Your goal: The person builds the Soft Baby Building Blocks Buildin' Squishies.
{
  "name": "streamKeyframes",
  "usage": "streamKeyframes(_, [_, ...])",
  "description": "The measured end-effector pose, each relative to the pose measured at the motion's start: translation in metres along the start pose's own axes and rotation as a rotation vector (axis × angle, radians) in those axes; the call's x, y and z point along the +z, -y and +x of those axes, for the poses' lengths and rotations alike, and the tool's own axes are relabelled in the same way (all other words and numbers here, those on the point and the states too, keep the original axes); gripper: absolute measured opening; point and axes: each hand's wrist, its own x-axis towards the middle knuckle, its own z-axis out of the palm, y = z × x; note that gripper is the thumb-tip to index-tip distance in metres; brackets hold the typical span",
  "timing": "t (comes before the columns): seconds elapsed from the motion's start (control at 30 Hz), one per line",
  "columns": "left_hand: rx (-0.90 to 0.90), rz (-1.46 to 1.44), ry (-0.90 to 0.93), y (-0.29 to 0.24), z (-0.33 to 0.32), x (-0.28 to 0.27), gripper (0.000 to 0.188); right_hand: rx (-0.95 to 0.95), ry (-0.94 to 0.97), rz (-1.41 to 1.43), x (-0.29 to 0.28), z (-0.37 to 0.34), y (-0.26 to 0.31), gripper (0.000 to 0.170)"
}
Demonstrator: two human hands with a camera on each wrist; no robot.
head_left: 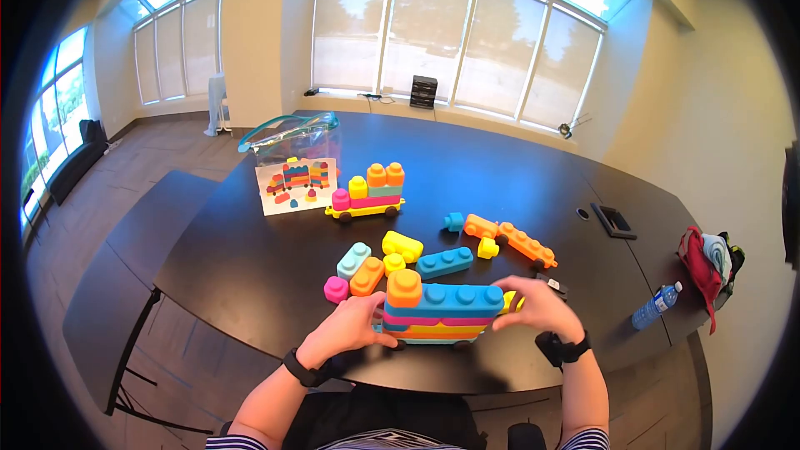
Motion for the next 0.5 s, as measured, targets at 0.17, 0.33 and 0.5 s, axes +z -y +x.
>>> streamKeyframes(0.17, [0.043, 0.212, -0.003, 0.005, 0.002, 0.012, 0.069, 0.032, 0.082, 0.122, 0.063, 0.003, -0.039, 0.078])
streamKeyframes(0.33, [0.075, 0.275, -0.08, 0.013, 0.001, 0.023, 0.068, -0.099, -0.015, 0.095, 0.079, 0.008, -0.043, 0.077])
streamKeyframes(0.5, [0.04, 0.319, -0.038, 0.007, -0.006, 0.02, 0.066, -0.061, 0.056, 0.141, 0.077, 0.01, -0.042, 0.083])
